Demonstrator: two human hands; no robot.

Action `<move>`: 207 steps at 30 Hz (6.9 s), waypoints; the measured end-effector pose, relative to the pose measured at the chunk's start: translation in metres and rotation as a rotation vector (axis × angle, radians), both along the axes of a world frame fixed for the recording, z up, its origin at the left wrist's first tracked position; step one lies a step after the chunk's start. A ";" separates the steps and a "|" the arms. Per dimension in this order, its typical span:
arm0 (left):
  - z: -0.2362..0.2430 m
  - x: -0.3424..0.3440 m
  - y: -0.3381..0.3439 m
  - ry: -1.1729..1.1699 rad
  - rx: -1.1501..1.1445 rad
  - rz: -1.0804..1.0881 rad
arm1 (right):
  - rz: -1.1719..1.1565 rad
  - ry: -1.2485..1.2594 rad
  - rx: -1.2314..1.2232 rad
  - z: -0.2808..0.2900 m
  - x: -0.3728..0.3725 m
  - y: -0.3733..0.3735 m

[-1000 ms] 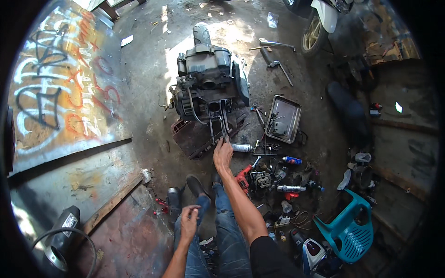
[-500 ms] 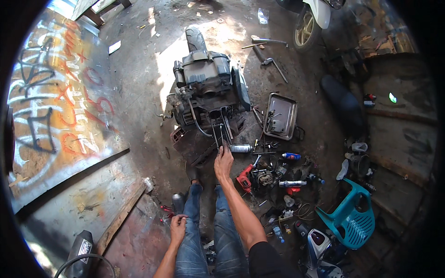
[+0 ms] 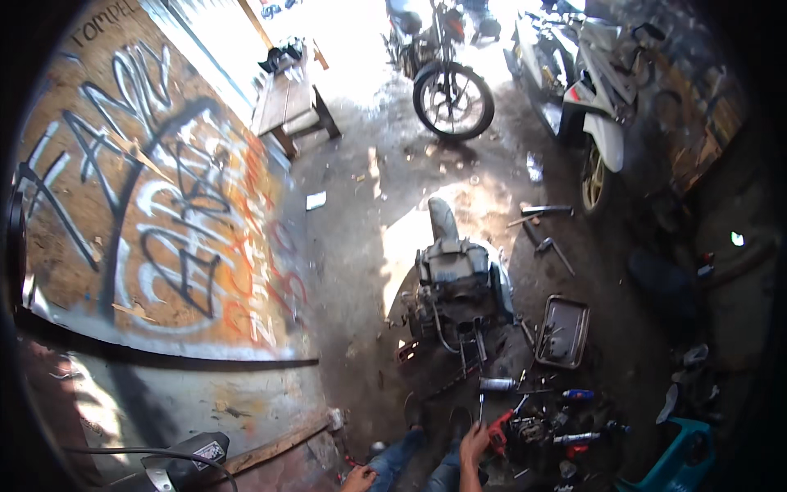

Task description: Repairing and cleaning a motorcycle engine using tools and cleaning spray.

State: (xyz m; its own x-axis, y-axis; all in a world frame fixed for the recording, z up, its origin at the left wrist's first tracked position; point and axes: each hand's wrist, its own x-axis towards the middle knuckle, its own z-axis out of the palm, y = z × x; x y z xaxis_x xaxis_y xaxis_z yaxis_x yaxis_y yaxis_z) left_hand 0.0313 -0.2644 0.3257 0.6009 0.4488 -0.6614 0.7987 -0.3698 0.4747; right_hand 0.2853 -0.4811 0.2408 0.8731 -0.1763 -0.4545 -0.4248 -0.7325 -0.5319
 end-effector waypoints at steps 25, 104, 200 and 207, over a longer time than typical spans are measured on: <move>0.101 -0.110 -0.204 -0.080 0.112 0.116 | -0.245 0.721 0.267 0.141 -0.468 -0.425; 0.096 -0.895 -1.341 -0.237 -0.125 2.304 | 2.265 0.431 -0.296 -0.047 -1.094 -0.890; -0.159 -1.000 -1.330 -0.710 -0.230 2.504 | 3.121 -0.131 -0.519 -0.294 -1.370 -1.012; -0.175 -0.998 -1.337 -0.571 -0.288 2.426 | 3.163 -0.102 -0.394 -0.288 -1.382 -1.009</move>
State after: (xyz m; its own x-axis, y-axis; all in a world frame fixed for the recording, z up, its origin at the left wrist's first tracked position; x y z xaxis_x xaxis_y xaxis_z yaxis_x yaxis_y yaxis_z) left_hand -0.9665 -1.6015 0.1505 -0.4843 0.2697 -0.8323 -0.5903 0.6015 0.5383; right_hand -1.0964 -1.4898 -0.0475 -0.7447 0.1729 -0.6446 0.5004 0.7837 -0.3680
